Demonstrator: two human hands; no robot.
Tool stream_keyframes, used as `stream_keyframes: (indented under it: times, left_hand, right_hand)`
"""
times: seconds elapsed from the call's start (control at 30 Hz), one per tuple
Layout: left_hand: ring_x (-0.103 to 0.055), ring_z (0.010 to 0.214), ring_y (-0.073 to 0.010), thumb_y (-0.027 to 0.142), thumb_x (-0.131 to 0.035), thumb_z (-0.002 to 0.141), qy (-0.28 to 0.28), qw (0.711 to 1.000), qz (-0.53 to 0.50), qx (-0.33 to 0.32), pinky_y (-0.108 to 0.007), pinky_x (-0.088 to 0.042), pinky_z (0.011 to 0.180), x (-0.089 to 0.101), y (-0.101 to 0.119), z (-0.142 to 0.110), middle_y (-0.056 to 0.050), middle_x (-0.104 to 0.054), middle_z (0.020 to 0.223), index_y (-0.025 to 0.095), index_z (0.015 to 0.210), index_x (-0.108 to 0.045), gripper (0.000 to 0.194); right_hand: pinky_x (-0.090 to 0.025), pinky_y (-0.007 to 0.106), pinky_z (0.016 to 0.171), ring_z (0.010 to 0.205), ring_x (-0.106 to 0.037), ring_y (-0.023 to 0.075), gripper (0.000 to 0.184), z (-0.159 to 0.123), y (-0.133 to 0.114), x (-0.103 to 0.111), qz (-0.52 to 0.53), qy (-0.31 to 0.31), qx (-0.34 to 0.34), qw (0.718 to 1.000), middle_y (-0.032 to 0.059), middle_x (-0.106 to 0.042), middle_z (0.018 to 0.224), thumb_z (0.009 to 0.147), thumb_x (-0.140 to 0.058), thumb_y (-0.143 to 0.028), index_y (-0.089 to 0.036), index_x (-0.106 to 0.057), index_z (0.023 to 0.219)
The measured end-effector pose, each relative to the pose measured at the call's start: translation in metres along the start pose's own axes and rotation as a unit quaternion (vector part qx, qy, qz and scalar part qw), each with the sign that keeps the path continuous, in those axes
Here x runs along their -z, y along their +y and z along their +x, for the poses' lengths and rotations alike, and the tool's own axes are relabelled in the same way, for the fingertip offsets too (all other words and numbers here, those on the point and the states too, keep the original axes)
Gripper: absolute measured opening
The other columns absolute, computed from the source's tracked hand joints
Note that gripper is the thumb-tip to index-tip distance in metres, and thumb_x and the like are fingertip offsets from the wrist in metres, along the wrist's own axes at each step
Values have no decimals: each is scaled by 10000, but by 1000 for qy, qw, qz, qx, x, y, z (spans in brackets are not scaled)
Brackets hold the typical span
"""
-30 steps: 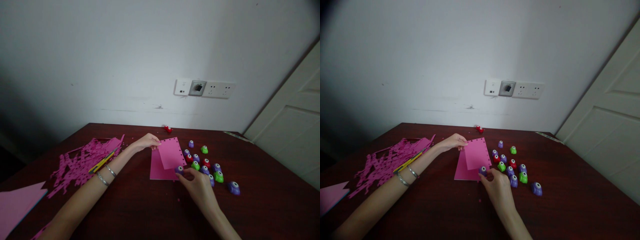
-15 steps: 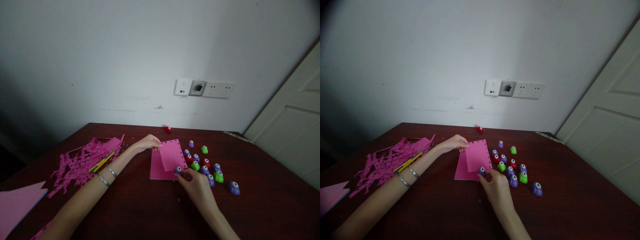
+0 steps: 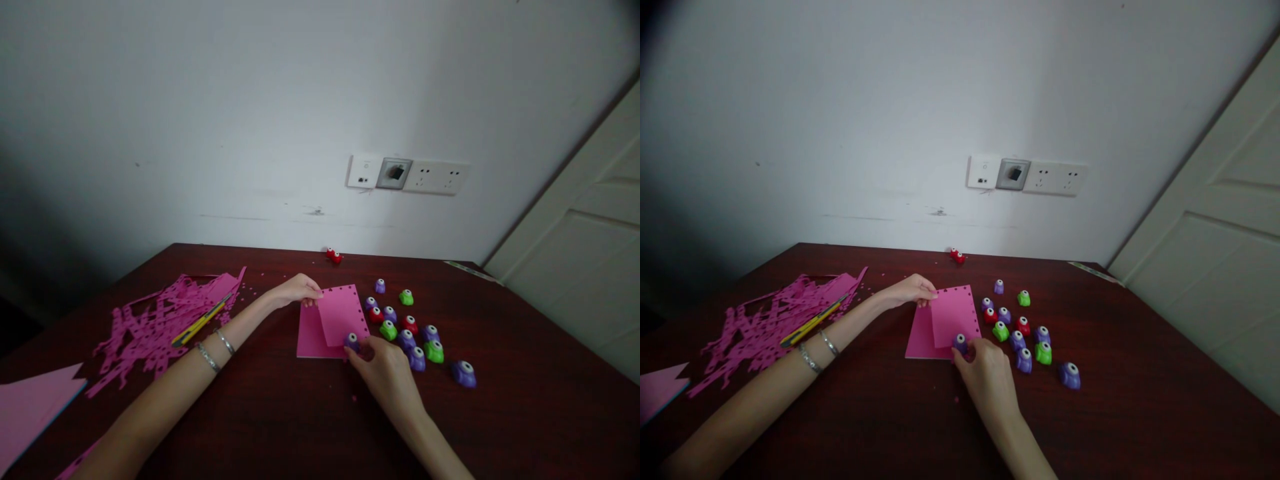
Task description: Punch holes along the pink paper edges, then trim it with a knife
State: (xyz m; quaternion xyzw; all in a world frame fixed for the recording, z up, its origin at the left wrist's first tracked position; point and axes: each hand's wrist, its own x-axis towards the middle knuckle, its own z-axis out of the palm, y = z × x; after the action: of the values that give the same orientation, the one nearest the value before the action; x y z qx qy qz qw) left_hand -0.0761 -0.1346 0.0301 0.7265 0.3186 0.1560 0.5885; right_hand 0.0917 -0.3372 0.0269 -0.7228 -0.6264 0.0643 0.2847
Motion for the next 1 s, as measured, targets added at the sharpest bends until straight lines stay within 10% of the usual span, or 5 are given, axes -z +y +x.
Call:
stream_keyframes:
  times: [1.0]
  left_hand:
    - [-448,454,-61,270,-594,711,-5,997,73,-11,-204,-301,451,0,-8,9,-17,-603,572,119,741,-656,166]
  right_hand:
    - [-400,277,619,704,-631,220,217,6,-14,-18,-63,-46,-13,997,78,-653,760,815,-548,-355,-159,-601,738]
